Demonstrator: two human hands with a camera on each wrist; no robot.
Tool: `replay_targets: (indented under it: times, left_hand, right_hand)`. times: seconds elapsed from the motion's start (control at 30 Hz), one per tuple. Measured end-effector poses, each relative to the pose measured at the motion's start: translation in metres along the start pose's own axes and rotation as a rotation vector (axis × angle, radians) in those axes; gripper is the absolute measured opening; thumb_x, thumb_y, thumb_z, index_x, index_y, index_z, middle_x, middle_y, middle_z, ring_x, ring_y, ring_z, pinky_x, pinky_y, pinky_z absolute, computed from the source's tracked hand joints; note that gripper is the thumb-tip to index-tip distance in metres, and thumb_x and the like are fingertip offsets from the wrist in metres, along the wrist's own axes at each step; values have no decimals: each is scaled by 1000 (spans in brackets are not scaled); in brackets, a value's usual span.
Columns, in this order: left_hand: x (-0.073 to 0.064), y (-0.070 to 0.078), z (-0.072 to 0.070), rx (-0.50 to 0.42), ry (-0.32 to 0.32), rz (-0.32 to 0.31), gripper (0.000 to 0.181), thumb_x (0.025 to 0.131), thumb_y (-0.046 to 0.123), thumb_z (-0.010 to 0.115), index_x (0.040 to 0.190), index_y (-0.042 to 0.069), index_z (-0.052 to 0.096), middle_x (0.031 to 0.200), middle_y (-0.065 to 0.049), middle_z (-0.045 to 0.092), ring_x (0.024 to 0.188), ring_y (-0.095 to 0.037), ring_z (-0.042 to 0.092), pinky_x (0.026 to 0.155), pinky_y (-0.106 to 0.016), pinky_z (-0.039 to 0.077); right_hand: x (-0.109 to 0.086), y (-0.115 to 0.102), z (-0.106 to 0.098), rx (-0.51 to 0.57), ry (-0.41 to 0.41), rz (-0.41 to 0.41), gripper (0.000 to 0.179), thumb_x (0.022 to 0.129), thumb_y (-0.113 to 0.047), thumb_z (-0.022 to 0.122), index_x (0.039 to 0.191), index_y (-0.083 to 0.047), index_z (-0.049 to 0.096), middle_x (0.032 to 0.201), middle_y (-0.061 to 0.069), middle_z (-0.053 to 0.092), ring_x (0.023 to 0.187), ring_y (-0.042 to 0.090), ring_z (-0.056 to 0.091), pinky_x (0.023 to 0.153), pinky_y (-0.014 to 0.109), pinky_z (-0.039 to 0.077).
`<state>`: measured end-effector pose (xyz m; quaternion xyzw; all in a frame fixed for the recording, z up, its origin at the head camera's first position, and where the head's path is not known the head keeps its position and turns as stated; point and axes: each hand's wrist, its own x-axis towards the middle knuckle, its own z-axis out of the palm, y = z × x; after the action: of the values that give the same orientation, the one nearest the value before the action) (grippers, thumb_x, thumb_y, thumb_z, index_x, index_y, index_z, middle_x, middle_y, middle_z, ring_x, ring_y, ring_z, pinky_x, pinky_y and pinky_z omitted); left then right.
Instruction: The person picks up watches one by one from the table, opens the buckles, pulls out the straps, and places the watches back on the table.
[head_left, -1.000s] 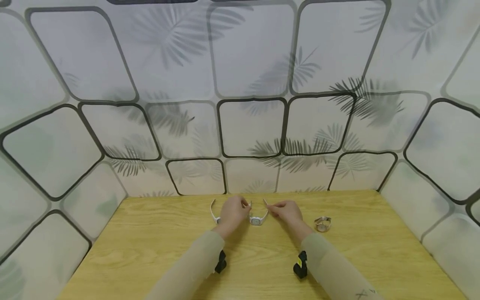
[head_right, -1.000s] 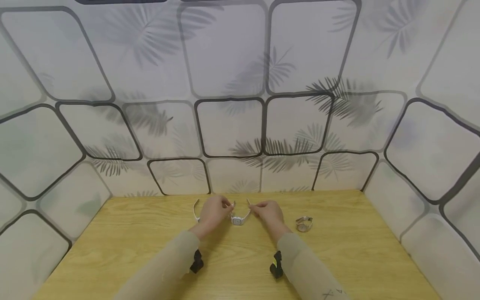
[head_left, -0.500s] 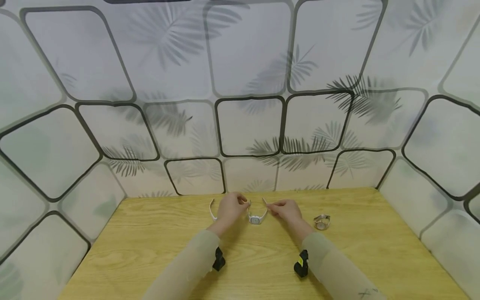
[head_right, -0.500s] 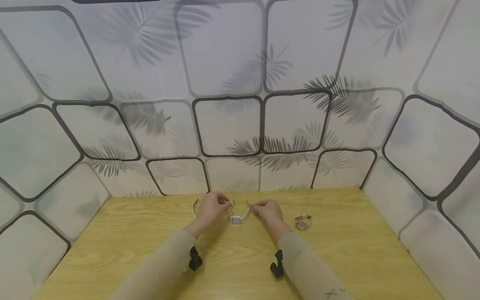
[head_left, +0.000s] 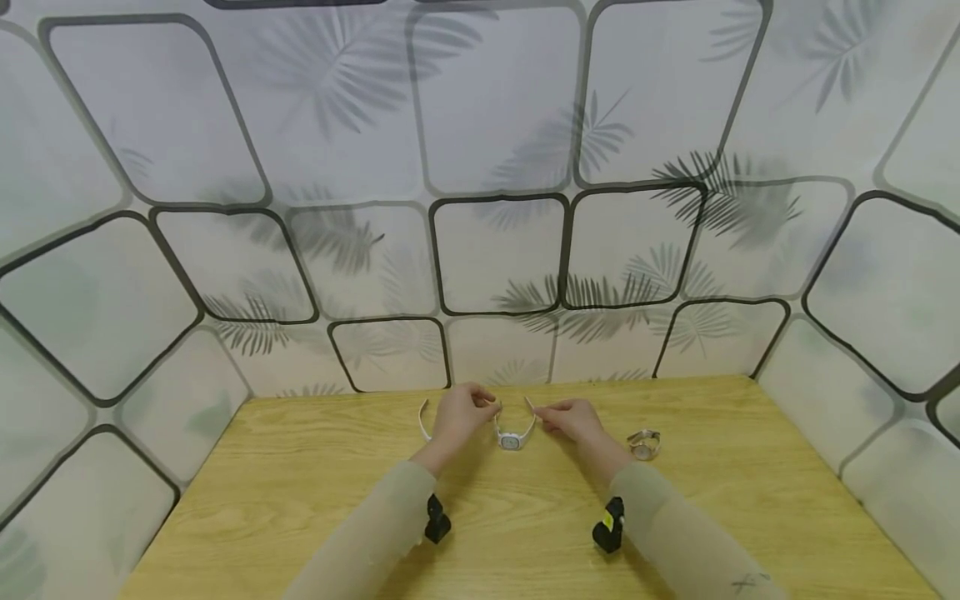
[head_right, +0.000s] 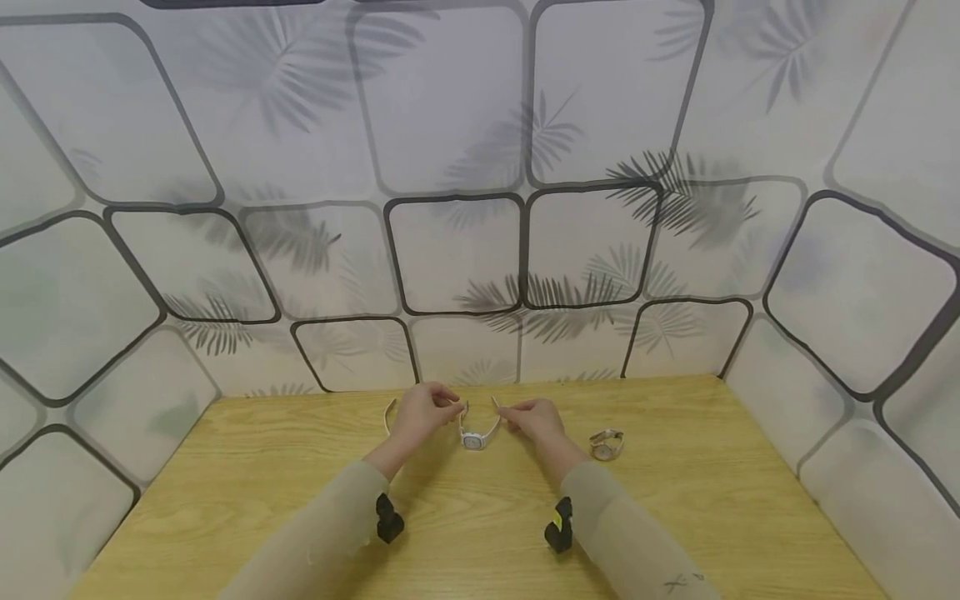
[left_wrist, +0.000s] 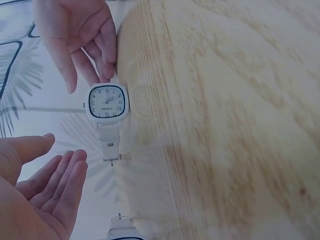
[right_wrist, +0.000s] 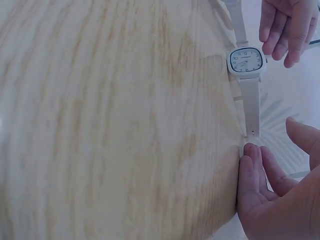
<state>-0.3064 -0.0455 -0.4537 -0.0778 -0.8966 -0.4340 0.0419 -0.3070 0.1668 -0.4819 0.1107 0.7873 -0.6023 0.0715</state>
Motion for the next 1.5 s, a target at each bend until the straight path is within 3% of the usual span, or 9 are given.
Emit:
replay_targets:
  times: [0.2, 0.37, 0.57, 0.77, 1.0, 1.23, 1.5]
  left_hand:
    - [0, 3, 2, -49, 2, 26, 13, 92, 10, 83, 99, -1, 80, 89, -16, 80, 77, -22, 76, 64, -24, 59]
    - [2, 3, 7, -104, -11, 18, 13, 92, 8, 83, 99, -2, 79, 88, -16, 80, 72, -21, 77, 61, -23, 60]
    - [2, 7, 12, -173, -37, -7, 14, 93, 9, 83, 101, -2, 78, 90, -17, 80, 71, -22, 78, 63, -27, 63]
    - [2, 14, 18, -183, -55, 15, 15, 93, 8, 83, 102, -2, 78, 90, -17, 80, 73, -25, 79, 63, -26, 63]
    - [2, 25, 25, -191, -100, 11, 15, 94, 10, 81, 104, -1, 80, 91, -15, 81, 76, -24, 78, 64, -27, 64]
    - [1, 32, 35, -201, -137, 30, 17, 94, 14, 82, 105, 1, 81, 95, -15, 81, 78, -18, 75, 66, -26, 61]
    - [-3, 42, 50, -245, -174, 42, 16, 95, 12, 82, 104, 0, 79, 94, -16, 80, 74, -21, 75, 61, -25, 61]
  right_hand:
    - [-6, -5, -12, 113, -111, 33, 48, 98, -19, 78, 128, 16, 65, 106, 18, 77, 86, 15, 73, 83, 30, 66]
    - [-6, -7, -19, 134, -125, 53, 51, 103, -15, 69, 140, 17, 57, 122, 26, 74, 88, 11, 72, 85, 30, 66]
    - [-11, -15, -32, 136, -160, 6, 49, 106, -13, 64, 142, 19, 53, 130, 31, 70, 87, 8, 73, 87, 31, 66]
    - [-13, -22, -47, 134, -198, -28, 50, 107, -11, 61, 144, 21, 49, 128, 30, 71, 86, 6, 71, 90, 30, 65]
    - [-13, -25, -66, 113, -198, -46, 52, 108, -13, 61, 146, 20, 47, 125, 20, 75, 92, 7, 73, 87, 27, 65]
    - [-16, -25, -84, 87, -184, -40, 58, 109, -19, 61, 150, 18, 43, 138, 29, 67, 95, 6, 72, 89, 28, 65]
    - [-21, -21, -106, 47, -187, -65, 59, 111, -21, 57, 150, 19, 41, 144, 34, 60, 96, 4, 70, 92, 28, 64]
